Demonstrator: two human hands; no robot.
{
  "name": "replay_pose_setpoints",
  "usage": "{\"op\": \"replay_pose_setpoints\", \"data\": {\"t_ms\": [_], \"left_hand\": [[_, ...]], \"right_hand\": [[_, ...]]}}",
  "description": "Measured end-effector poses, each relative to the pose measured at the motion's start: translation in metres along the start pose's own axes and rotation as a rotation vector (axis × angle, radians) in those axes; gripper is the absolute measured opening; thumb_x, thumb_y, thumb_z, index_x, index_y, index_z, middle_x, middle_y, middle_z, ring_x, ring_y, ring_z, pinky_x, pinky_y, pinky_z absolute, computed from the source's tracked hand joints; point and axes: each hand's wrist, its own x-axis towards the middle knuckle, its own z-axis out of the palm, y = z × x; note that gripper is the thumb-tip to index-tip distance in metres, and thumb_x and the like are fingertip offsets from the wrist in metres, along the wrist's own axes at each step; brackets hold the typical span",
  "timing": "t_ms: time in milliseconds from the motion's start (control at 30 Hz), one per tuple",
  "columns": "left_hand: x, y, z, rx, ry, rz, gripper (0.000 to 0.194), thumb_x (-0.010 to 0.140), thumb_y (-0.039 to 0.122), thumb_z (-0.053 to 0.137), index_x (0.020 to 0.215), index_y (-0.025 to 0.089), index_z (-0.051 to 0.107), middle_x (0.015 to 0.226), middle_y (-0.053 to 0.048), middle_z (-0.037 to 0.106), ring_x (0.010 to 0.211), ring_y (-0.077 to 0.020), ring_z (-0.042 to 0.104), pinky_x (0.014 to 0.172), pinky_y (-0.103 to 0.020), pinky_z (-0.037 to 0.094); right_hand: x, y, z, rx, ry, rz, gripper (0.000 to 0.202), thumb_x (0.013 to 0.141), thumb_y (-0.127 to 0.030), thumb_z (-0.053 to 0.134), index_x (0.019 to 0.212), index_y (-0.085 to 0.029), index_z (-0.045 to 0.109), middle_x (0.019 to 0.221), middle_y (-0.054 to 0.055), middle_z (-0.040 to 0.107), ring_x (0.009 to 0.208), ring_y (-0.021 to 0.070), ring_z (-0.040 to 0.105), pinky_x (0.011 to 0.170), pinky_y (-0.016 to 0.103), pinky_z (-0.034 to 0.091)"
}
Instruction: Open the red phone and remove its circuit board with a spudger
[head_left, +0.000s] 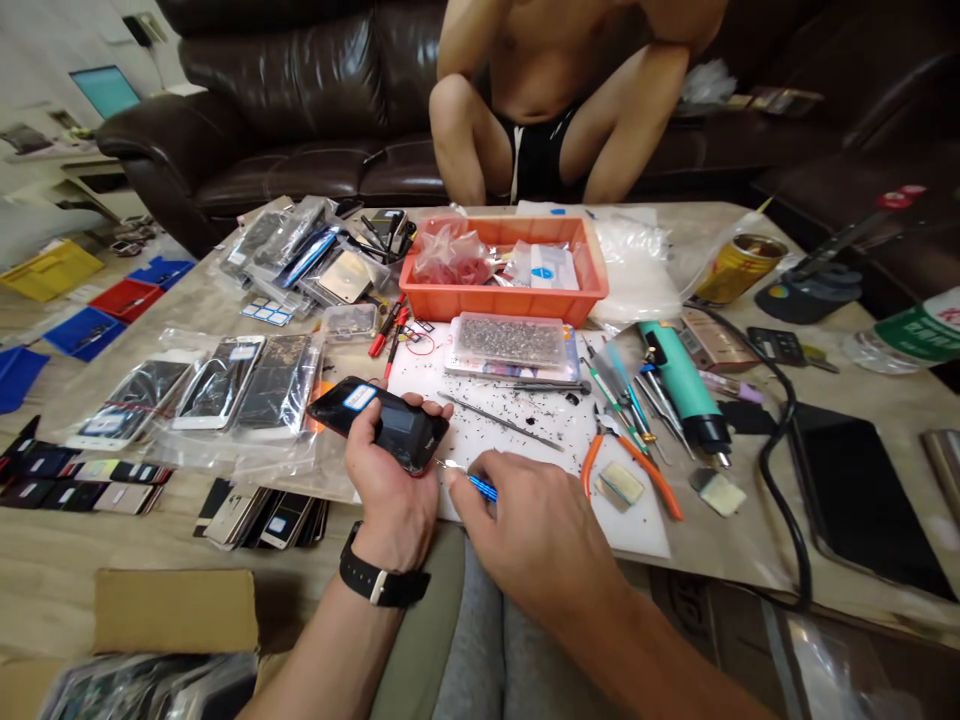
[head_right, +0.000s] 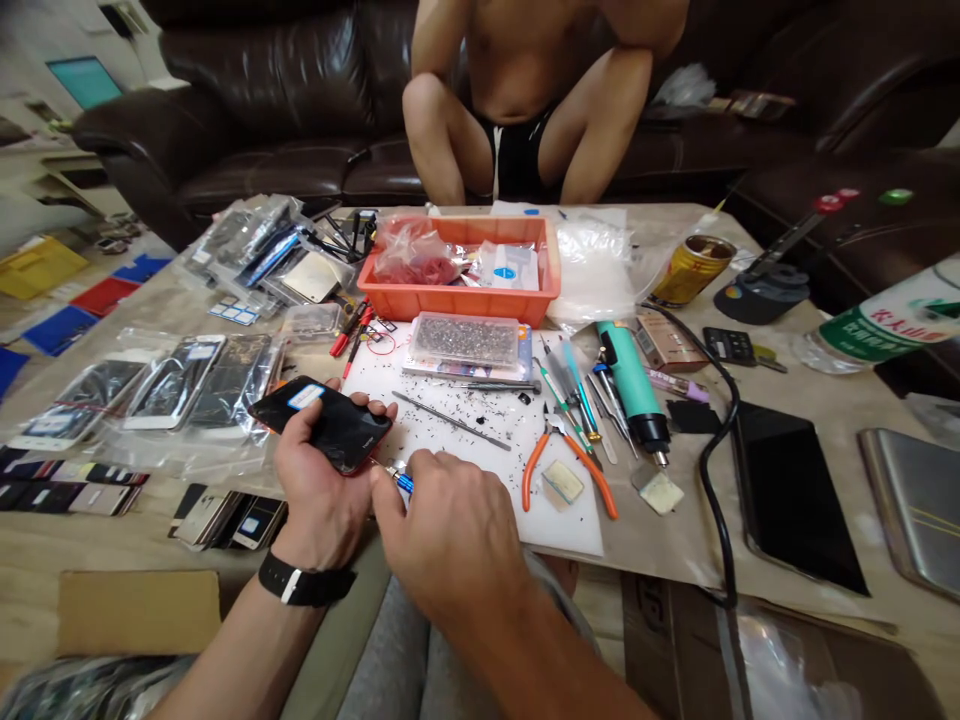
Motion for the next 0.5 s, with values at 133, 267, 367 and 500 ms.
{"op": "replay_pose_setpoints", "data": {"t_ms": [133,267,367,500], "left_hand": [[0.0,0.001,0.0,-0.008,0.009,-0.013,0.015,0.089,0.025,0.05,0.092,0.019,0.064,0.066,-0.001,0.063,0.059,-0.0185,0.063,0.072,-0.042,0.059],[-0.001,0.001,0.001,0.0,0.02,-0.023,0.014,0.089,0.024,0.05,0.093,0.02,0.063,0.067,-0.001,0.063,0.059,-0.0184,0.062,0.072,-0.041,0.06],[0.0,0.0,0.0,0.0,0.028,-0.031,0.013,0.088,0.023,0.05,0.09,0.019,0.062,0.066,-0.002,0.063,0.059,-0.0187,0.062,0.071,-0.041,0.059],[0.001,0.0,-0.001,-0.006,0.03,-0.028,0.012,0.088,0.023,0.05,0.09,0.02,0.061,0.066,-0.001,0.063,0.059,-0.0187,0.062,0.072,-0.041,0.059]], "right_hand": [[0.002,-0.003,-0.008,-0.077,-0.136,0.01,0.042,0.106,-0.026,0.042,0.076,-0.02,0.071,0.081,0.012,0.078,0.076,0.0286,0.071,0.06,0.038,0.021],[0.003,-0.002,-0.008,-0.014,-0.126,-0.022,0.034,0.104,-0.027,0.047,0.078,-0.021,0.068,0.08,0.008,0.077,0.073,0.026,0.07,0.06,0.037,0.023],[0.001,0.001,-0.002,0.037,-0.032,-0.047,0.02,0.099,-0.027,0.058,0.081,-0.021,0.065,0.079,0.006,0.074,0.074,0.0258,0.068,0.061,0.035,0.027],[-0.001,0.004,0.006,0.09,0.101,-0.12,0.01,0.089,-0.017,0.071,0.089,-0.021,0.061,0.089,0.003,0.071,0.083,0.0242,0.066,0.065,0.033,0.034]]}}
